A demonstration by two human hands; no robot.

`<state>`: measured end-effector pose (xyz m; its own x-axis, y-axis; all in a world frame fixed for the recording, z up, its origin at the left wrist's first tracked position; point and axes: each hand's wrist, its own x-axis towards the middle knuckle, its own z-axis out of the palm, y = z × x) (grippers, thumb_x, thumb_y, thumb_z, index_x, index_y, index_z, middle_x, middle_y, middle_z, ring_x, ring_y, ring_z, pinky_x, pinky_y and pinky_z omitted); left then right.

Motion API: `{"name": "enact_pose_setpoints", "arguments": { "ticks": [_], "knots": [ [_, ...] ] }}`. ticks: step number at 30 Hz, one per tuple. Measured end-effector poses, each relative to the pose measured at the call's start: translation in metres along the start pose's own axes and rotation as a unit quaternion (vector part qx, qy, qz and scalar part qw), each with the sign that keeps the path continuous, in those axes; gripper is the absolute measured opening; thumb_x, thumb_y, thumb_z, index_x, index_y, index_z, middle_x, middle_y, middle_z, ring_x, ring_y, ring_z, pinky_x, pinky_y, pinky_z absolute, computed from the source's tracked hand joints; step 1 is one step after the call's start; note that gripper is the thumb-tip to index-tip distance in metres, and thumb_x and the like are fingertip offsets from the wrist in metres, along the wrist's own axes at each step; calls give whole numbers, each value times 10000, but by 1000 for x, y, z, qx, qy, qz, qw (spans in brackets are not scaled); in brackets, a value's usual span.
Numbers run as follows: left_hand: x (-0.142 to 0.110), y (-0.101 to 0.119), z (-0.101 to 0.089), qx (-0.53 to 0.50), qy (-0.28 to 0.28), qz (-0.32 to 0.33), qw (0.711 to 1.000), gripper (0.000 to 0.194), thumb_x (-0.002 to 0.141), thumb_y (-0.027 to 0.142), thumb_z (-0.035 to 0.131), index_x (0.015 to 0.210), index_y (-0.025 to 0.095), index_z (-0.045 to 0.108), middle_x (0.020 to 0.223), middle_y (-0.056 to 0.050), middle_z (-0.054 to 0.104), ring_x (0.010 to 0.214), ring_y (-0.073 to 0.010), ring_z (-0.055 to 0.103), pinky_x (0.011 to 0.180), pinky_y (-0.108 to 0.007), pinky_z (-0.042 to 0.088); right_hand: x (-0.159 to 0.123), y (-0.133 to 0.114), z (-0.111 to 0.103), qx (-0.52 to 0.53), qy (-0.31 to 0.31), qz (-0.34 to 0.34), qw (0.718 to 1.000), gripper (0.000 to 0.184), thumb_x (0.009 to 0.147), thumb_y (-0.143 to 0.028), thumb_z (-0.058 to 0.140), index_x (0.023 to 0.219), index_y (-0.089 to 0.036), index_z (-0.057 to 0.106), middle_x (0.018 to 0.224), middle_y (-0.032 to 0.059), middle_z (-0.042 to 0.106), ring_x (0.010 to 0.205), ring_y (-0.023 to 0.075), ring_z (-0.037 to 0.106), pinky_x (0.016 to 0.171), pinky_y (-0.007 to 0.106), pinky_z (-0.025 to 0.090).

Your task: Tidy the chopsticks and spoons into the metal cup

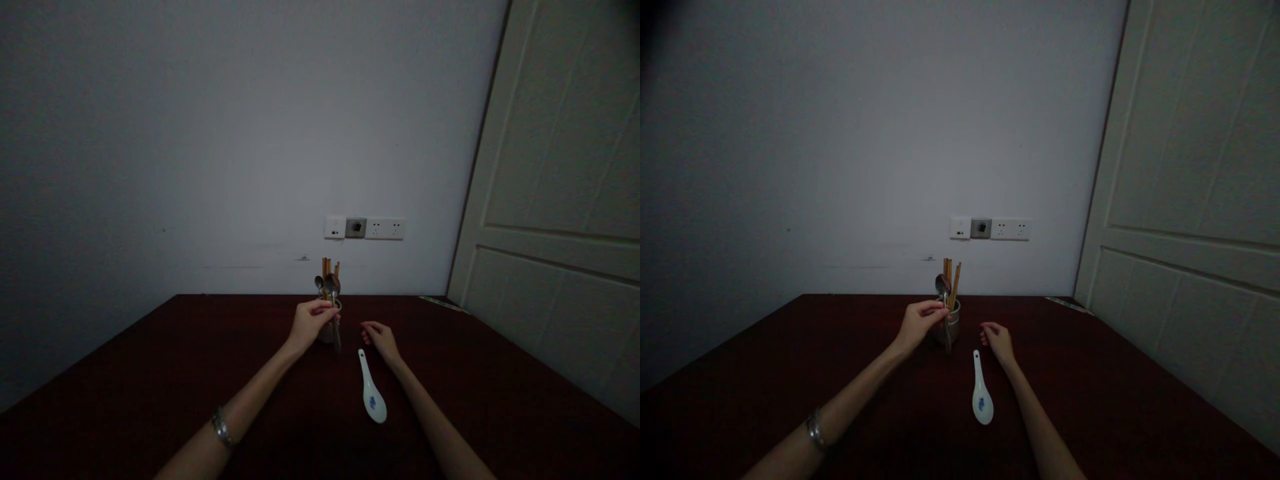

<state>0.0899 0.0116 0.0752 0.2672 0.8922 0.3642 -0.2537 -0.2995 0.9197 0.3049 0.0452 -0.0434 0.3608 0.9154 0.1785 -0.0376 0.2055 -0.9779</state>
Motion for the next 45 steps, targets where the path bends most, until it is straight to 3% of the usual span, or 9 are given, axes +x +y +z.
{"name": "enact_pose_setpoints", "arguments": {
  "ticks": [6, 12, 15, 18, 23, 27, 35, 40, 45],
  "knots": [
    [1, -1, -8, -4, 3, -12, 1000, 297, 553, 346, 742, 707, 113, 640, 642, -55, 681, 611, -182, 644, 572, -274, 503, -2, -16, 8, 0, 1, 18, 1000, 283, 598, -330, 663, 798, -130, 662, 601, 27, 630, 459, 98, 539, 384, 189, 417],
    [-1, -2, -10, 19, -24, -29, 999, 251, 601, 307, 717, 731, 104, 648, 630, -56, 678, 572, -152, 628, 516, -227, 464, -20, -91, 40, -4, -87, -26, 996, 295, 577, -352, 695, 786, -144, 698, 833, 84, 681, 718, 176, 615, 512, 212, 476],
    [-1, -1, -12, 21, -24, -28, 999, 251, 605, 302, 712, 738, 99, 652, 633, -57, 678, 558, -143, 619, 509, -223, 459, -35, -126, 53, 9, -113, -14, 993, 265, 578, -343, 694, 745, -138, 705, 819, 89, 688, 737, 189, 621, 586, 243, 486],
    [0, -1, -13, 24, -33, -13, 999, 233, 601, 293, 714, 723, 100, 662, 629, -53, 677, 538, -130, 603, 501, -215, 451, -47, -144, 60, -18, -147, -23, 989, 238, 572, -322, 699, 725, -139, 708, 785, 79, 694, 732, 187, 625, 641, 259, 479],
    [-1, 0, -13, 26, -36, -20, 999, 246, 596, 298, 715, 734, 99, 673, 655, -61, 681, 563, -143, 611, 498, -217, 457, -52, -146, 65, -48, -187, -58, 979, 226, 565, -325, 698, 689, -135, 708, 745, 70, 692, 699, 169, 616, 679, 268, 461],
    [-3, -1, -12, 31, -39, -39, 998, 267, 602, 311, 709, 762, 99, 677, 673, -69, 683, 594, -158, 624, 505, -225, 467, -50, -143, 69, -70, -177, -79, 979, 233, 557, -330, 696, 667, -125, 705, 673, 59, 679, 634, 152, 589, 643, 261, 444],
    [-3, -9, -11, 15, -45, -41, 998, 286, 586, 323, 717, 757, 97, 678, 646, -54, 674, 530, -130, 596, 480, -214, 457, -52, -134, 70, -28, -186, -20, 982, 258, 533, -351, 719, 632, -116, 676, 576, 32, 634, 546, 136, 557, 587, 271, 420],
    [-2, -13, -12, 43, -54, -49, 996, 282, 625, 347, 685, 748, 94, 687, 603, -43, 658, 499, -116, 571, 505, -226, 460, -40, -120, 66, 22, -152, -9, 988, 267, 519, -341, 735, 672, -127, 689, 665, 53, 670, 624, 163, 593, 645, 289, 441],
    [14, -13, -29, 109, 53, 27, 992, 273, 654, 333, 660, 800, 104, 678, 786, -87, 686, 737, -188, 624, 664, -281, 481, -12, -121, 65, 68, -67, -16, 995, 283, 466, -336, 750, 661, -141, 687, 752, 72, 689, 759, 193, 610, 729, 303, 447]
  ]
}}
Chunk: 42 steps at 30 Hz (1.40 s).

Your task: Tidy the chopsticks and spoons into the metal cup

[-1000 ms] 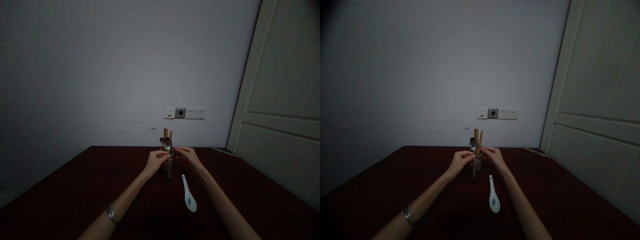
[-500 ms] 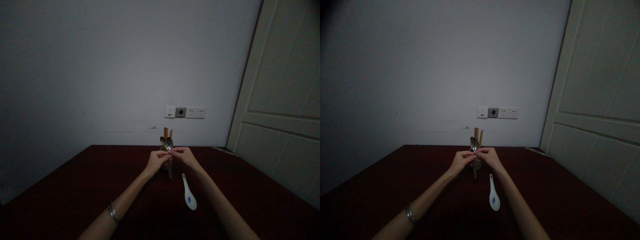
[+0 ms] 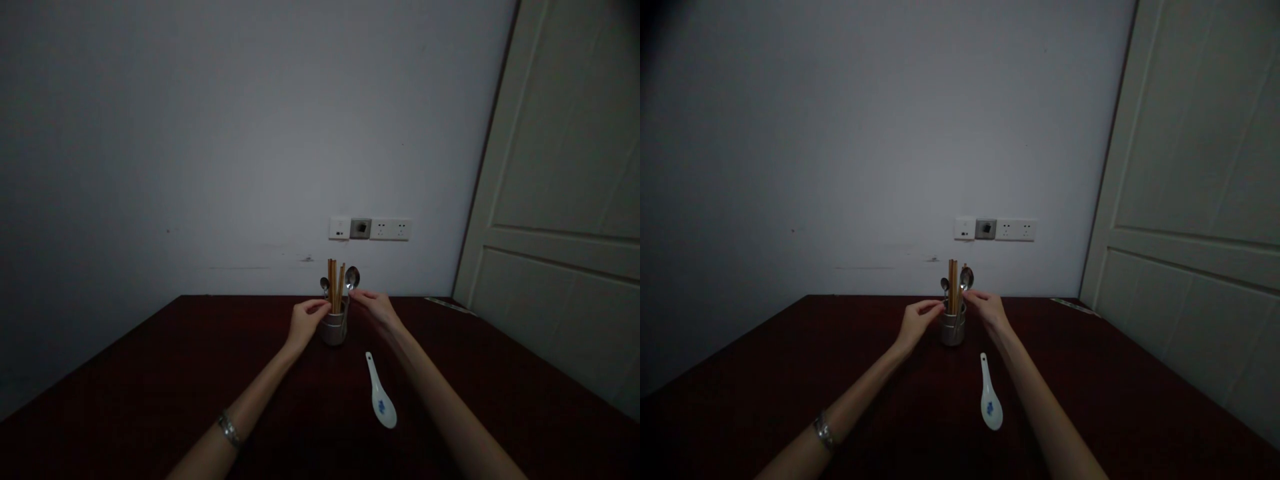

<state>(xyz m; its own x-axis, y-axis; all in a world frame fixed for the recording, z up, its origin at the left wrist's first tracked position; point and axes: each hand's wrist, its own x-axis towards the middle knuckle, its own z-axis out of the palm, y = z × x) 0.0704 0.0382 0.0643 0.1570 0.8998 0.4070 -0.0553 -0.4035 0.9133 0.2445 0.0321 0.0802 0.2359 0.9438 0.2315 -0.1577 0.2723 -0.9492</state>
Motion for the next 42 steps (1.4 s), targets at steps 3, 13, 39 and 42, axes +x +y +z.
{"name": "enact_pose_setpoints", "arguments": {
  "ticks": [3, 13, 39, 42],
  "knots": [
    [16, -12, -8, 49, 62, 30, 996, 369, 636, 329, 679, 915, 91, 649, 922, -130, 664, 847, -217, 610, 769, -321, 461, 17, -6, 2, -7, 63, -20, 998, 296, 488, -370, 721, 686, -154, 681, 851, 73, 682, 858, 200, 587, 706, 285, 440],
    [43, -70, 14, 45, 14, -29, 998, 800, 487, 360, 785, 1170, 97, 462, 1206, -191, 506, 1111, -271, 482, 941, -366, 345, 54, 18, 17, -103, 100, -41, 989, 307, 530, -406, 678, 708, -155, 687, 862, 73, 685, 861, 227, 578, 635, 276, 422],
    [38, -75, 16, 41, -45, 39, 997, 432, 628, 337, 694, 989, 130, 579, 967, -85, 648, 876, -193, 593, 813, -304, 436, 56, 76, 9, -370, 44, -71, 925, 194, 594, -385, 643, 664, -217, 708, 801, 13, 673, 890, 189, 578, 792, 278, 408],
    [38, -76, 16, 41, -38, 29, 998, 444, 618, 325, 706, 999, 132, 584, 975, -91, 648, 889, -199, 591, 823, -312, 432, 53, 71, 11, -389, 61, -70, 916, 161, 595, -358, 651, 646, -217, 707, 872, 33, 668, 933, 198, 566, 791, 273, 403]
  ]
}}
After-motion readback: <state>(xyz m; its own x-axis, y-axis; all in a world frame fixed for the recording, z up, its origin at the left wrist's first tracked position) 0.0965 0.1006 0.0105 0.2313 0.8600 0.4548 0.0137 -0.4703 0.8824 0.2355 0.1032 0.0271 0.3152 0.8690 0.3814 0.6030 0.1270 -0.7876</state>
